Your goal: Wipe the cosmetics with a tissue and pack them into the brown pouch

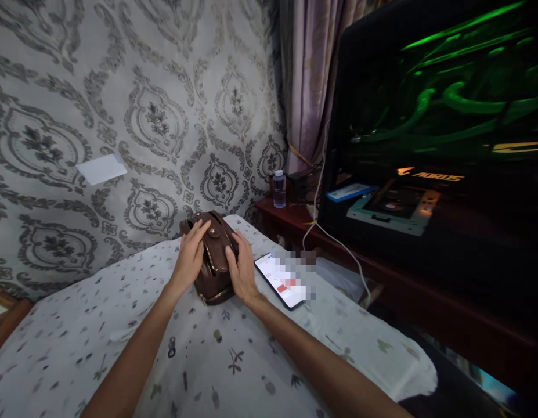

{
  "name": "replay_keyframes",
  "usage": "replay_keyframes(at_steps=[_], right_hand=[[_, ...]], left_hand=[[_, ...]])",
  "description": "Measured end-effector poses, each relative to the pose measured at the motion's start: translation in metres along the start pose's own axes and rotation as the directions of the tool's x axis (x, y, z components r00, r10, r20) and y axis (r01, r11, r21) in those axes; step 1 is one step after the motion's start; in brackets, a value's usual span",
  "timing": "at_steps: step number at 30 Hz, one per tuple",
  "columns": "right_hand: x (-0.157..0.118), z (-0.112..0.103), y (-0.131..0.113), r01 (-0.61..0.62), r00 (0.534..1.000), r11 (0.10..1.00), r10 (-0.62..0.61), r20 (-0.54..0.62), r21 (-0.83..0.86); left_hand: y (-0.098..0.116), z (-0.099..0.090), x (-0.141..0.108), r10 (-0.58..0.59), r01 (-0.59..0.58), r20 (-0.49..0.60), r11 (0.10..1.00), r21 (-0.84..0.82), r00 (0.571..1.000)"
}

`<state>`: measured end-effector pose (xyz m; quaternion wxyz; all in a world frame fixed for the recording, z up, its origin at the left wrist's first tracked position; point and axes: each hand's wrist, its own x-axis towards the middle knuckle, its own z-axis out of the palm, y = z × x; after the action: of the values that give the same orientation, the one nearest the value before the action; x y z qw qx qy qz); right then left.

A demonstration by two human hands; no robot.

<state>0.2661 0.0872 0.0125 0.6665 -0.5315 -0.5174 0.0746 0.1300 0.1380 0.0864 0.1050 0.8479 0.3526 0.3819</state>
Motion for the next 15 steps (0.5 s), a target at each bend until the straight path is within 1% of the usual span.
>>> replay_keyframes(at_steps=[1,3,5,7,8,10,13,15], right_hand=[[0.0,0.001,0.0,0.007,1.0,1.0,-0.007,-0.003,-0.013],[0.0,0.001,0.001,0.017,1.0,0.999,-0.017,-0.002,-0.032],[0.0,0.001,0.002,0.022,1.0,0.999,-0.022,0.0,-0.045],[0.001,0.001,0.003,0.023,1.0,0.999,-0.022,0.005,-0.05],[0.002,0.001,0.004,0.023,1.0,0.998,-0.023,0.01,-0.05],[0.005,0.0,0.006,0.034,0.999,0.998,-0.033,0.035,-0.048],[0.016,-0.001,0.009,0.065,0.992,0.997,-0.059,0.112,-0.042],[0.026,-0.002,0.008,0.063,0.985,0.997,-0.054,0.161,-0.05]], left_hand=[[-0.001,-0.001,-0.003,-0.01,0.009,-0.029,0.999,-0.048,1.0],[0.001,-0.001,-0.009,-0.077,0.069,-0.074,0.992,-0.107,0.994],[0.004,0.002,-0.016,-0.182,0.171,-0.082,0.977,-0.128,0.98],[0.007,0.008,-0.021,-0.248,0.238,-0.075,0.963,-0.123,0.966],[0.007,0.011,-0.022,-0.256,0.246,-0.078,0.963,-0.112,0.964],[0.006,0.018,-0.023,-0.233,0.225,-0.103,0.971,-0.081,0.967],[0.0,0.025,-0.02,-0.19,0.186,-0.146,0.982,-0.043,0.971],[-0.003,0.027,-0.02,-0.172,0.169,-0.165,0.985,-0.032,0.971]])
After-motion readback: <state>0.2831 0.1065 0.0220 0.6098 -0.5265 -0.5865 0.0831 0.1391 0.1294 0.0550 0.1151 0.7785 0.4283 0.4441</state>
